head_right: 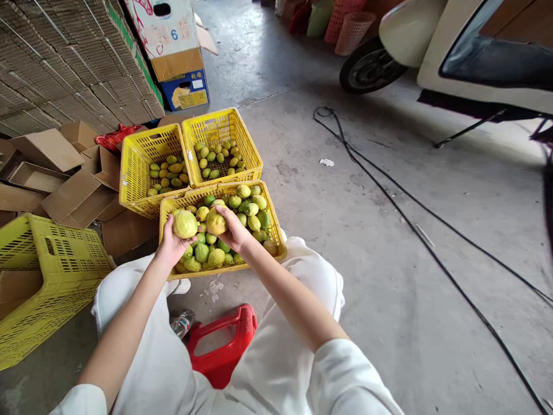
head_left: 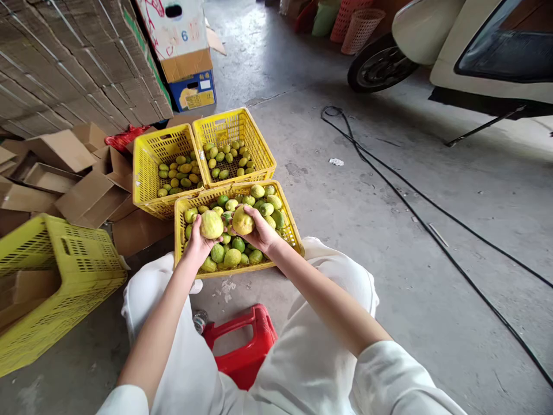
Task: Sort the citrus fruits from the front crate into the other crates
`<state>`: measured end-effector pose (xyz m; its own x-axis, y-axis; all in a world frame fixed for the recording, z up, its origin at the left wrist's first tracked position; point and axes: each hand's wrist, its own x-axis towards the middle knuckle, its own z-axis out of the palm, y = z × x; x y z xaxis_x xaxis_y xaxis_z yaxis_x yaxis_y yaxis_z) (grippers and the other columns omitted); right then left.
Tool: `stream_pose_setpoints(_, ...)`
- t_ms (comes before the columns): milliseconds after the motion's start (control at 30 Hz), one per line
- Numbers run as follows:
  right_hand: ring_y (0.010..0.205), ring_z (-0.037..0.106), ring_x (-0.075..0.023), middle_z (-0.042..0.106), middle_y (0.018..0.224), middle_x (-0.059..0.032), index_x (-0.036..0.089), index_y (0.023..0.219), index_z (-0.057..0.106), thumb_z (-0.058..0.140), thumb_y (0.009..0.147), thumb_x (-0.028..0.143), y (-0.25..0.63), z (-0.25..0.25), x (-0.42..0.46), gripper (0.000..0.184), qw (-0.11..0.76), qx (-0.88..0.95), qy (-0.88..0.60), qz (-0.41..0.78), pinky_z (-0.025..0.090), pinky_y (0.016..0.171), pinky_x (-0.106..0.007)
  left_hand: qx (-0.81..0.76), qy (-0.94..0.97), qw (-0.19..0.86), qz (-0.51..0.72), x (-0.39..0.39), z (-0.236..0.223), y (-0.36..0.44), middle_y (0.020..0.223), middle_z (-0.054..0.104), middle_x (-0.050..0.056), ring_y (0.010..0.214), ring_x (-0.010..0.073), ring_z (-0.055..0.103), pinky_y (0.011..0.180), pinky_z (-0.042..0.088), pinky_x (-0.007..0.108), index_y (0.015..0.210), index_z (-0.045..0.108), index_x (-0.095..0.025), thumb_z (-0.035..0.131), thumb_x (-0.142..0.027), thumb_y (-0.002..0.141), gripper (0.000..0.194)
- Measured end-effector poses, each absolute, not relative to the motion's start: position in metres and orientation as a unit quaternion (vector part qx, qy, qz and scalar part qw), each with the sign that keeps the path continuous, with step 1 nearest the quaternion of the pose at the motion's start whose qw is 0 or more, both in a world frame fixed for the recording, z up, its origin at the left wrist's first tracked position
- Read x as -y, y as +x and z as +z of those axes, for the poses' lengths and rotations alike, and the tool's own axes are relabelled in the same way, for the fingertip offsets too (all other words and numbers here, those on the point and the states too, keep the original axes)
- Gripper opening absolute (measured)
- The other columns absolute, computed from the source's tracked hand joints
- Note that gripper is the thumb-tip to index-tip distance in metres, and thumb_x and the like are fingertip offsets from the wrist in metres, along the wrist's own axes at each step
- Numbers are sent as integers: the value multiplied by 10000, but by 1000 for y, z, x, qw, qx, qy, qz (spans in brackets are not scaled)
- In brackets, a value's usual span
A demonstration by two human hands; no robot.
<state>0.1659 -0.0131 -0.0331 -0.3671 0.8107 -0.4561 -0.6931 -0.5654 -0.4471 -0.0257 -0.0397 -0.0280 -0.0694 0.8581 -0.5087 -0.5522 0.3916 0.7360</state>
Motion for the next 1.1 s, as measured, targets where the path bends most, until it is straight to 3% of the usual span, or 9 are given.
stream_pose_setpoints(67,805,815,-190,793,914,9,270,1083,653,845,1008,328,167,-32,12,214,450,76,-312,833,742,737,-303,-494,108,675,537,40,-18,-24,1116,870,123,1203,344,856,731,721,336,1212,735,-222,654,-451,1054,290)
stream_pose_setpoints(167,777,817,-203,787,866,1,260,1122,672,783,1063,382,170,-30,11,176,445,61,-298,842,761,758,-340,-473,68,691,542,41,-7,-20,1141,862,145,1226,348,841,913,745,440,1311,709,-182,570,-304,1041,327)
stream_pose_setpoints(267,915,859,-265,819,922,-42,254,1189,701,695,1063,389,173,-27,10,185,456,51,-286,841,781,824,-414,-454,88,699,546,43,-8,-18,1230,853,151,1230,331,830,996,725,450,1381,681,-189,679,-283,1002,390)
stream_pose_setpoints(433,1247,841,-359,865,1163,-128,228,1317,699,613,985,302,175,-20,11,351,451,50,-271,849,774,973,-557,-452,151,667,572,45,-23,-22,1196,824,44,1067,229,817,869,677,315,1246,649,-283,971,-259,789,560)
stream_pose_setpoints(567,1226,849,-327,865,1140,-122,208,1255,690,709,1019,311,172,-21,11,259,448,78,-282,845,783,943,-460,-456,160,656,579,45,-30,-27,1147,801,7,1047,210,805,861,643,307,1207,640,-290,994,-265,716,605)
stream_pose_setpoints(667,1072,874,-276,846,1035,-71,229,1166,682,836,987,291,171,-26,13,244,449,102,-275,844,788,854,-369,-454,172,664,568,45,-29,-27,1099,807,17,1019,234,813,802,626,312,1182,650,-280,967,-267,720,560)
stream_pose_setpoints(867,778,816,-173,803,911,-11,241,1099,675,832,976,198,171,-28,14,204,454,88,-277,842,750,710,-254,-419,170,712,538,47,-15,-23,1156,841,101,1227,357,811,931,702,451,1360,718,-250,828,-332,820,558)
stream_pose_setpoints(967,925,860,-240,842,1007,-53,251,1176,679,743,1005,296,175,-24,12,188,457,67,-293,837,791,824,-373,-419,165,719,530,46,-10,-22,1251,846,139,1239,359,805,946,710,463,1448,710,-223,768,-307,838,619)
stream_pose_setpoints(1100,1242,843,-366,859,1196,-126,234,1317,675,687,896,345,181,-22,10,435,462,70,-261,845,763,1031,-583,-435,176,693,547,45,-14,-21,1249,850,108,1089,272,818,843,691,345,1429,730,-252,856,-286,867,577)
